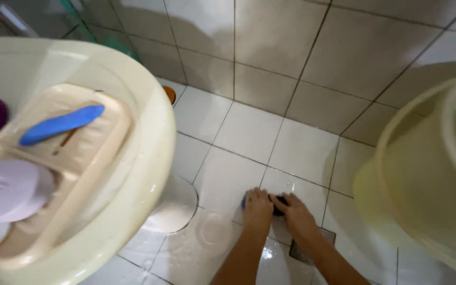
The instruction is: The person scrubs the tiled bathroom floor with a handheld brush, removes and cleans the metal drain cover, and rinses the area with water from a bucket. They then scrub the floor around the toilet and near the wall.
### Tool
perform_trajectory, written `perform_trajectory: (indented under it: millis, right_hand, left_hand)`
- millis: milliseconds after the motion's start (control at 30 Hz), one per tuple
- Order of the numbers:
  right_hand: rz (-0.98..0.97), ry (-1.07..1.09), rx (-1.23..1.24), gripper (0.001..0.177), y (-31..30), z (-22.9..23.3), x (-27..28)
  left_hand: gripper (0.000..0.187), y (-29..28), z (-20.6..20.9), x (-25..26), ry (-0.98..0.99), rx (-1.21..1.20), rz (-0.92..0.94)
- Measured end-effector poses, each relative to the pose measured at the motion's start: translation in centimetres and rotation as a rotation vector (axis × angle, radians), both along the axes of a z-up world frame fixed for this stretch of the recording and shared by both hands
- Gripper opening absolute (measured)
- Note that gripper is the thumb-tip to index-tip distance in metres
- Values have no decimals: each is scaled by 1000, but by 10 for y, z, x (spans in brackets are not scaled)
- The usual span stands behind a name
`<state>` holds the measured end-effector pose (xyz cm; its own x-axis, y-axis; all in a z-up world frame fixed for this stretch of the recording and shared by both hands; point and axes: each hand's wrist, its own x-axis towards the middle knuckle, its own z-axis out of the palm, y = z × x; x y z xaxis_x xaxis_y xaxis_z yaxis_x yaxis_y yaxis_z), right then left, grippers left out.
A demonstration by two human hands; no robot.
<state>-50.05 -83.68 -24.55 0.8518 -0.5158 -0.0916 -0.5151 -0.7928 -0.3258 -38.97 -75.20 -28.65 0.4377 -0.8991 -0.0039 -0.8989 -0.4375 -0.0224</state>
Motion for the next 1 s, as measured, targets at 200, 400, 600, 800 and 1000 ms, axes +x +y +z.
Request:
perform_trajectory:
  millis: [200, 400, 600, 800, 1000]
  right_hand:
    - [89, 199, -120, 94, 30, -3, -11]
    - [87, 237, -135, 84, 46, 6, -11]
    - [43, 84, -67, 82, 54, 14, -20]
    - [-19, -72, -73, 88, 11, 23, -21]
    - [-290, -59, -36, 77, -82, 13, -31]
  left_hand:
    - [43, 39, 21, -6, -17, 14, -86]
    - [48, 52, 21, -13, 58, 207, -139]
    - [46, 54, -9, -9, -15, -144, -146]
    - [54, 7, -31, -5, 140, -274, -155]
    - [50, -112, -34, -18, 162, -301, -269]
